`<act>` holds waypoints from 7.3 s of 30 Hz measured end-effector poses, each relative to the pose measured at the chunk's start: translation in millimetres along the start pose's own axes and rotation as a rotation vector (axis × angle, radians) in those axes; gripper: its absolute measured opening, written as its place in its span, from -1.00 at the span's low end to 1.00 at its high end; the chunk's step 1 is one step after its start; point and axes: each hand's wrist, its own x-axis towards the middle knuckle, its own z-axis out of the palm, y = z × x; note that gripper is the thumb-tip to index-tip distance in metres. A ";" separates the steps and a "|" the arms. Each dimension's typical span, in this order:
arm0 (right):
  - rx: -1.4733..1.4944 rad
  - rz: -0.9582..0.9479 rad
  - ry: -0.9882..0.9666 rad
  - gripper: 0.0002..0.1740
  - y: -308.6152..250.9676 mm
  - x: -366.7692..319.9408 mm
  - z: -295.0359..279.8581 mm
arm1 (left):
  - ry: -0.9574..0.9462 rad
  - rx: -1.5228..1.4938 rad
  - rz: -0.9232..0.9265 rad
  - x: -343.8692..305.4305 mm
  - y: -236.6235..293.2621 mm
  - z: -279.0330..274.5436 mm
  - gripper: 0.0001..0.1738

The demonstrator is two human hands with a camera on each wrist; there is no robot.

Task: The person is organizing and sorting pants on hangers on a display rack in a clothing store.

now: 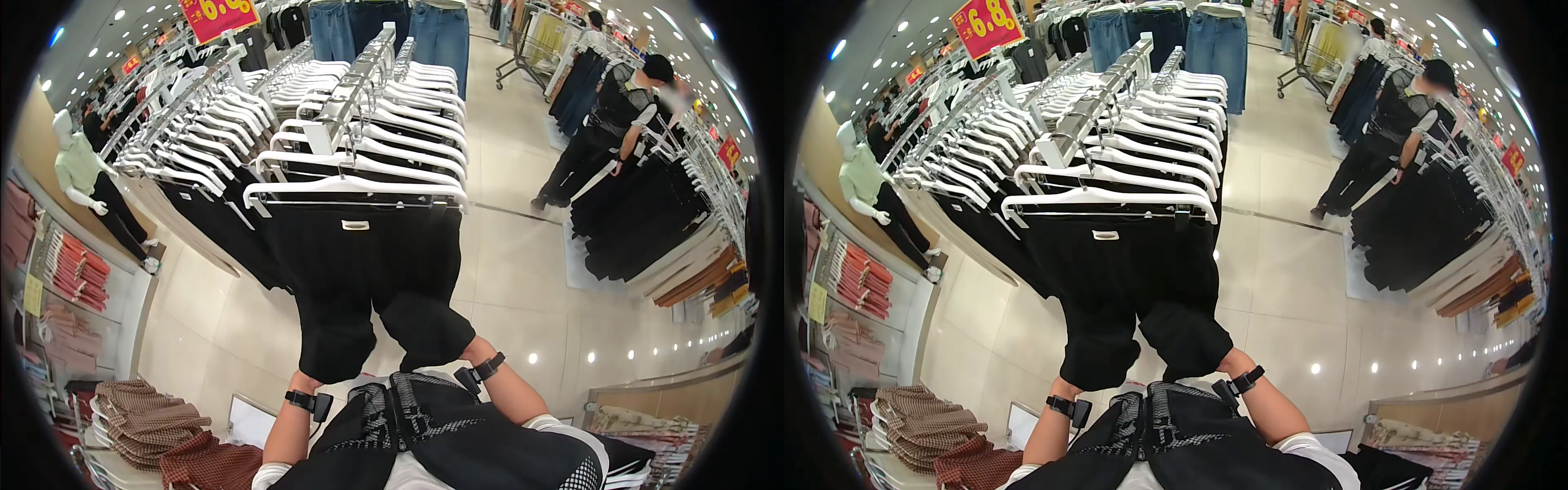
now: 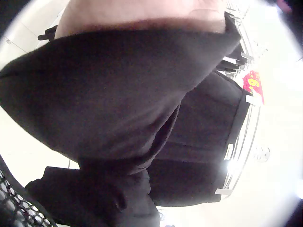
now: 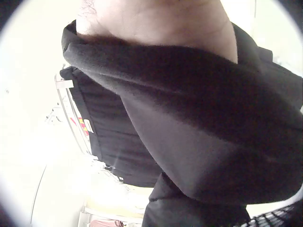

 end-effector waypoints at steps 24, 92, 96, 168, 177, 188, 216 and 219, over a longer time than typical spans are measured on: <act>-1.727 0.421 0.246 -0.55 59.8 80.5 14.1 | 0.239 0.361 -0.007 43.1 59.3 -128.2 -0.56; -1.415 0.207 -0.003 -0.48 -309.8 132.7 -381.9 | 0.451 1.042 -0.475 332.5 -222.5 48.1 -0.46; -1.473 0.147 -0.098 -0.49 -366.6 181.9 -419.7 | 0.435 0.936 -0.449 380.3 -254.9 101.9 -0.41; -1.237 0.277 -1.239 -0.44 -891.9 789.4 -377.4 | 1.778 0.065 0.746 995.5 29.8 544.1 -0.20; -1.539 0.302 -1.304 -0.52 -865.8 886.4 -296.9 | 1.618 -0.212 0.705 1040.0 38.7 495.9 -0.14; -1.567 0.325 -1.611 -0.43 -761.3 951.2 -142.2 | 1.576 -0.054 0.328 1079.8 -11.5 463.5 -0.26; -1.418 0.754 -2.331 -0.50 -634.8 1042.3 -92.9 | 2.091 -1.647 1.011 1241.7 224.4 663.6 -0.31; -1.546 0.774 -2.409 -0.49 -671.6 1039.0 -61.1 | 2.083 -1.531 0.936 1201.3 239.5 687.2 -0.28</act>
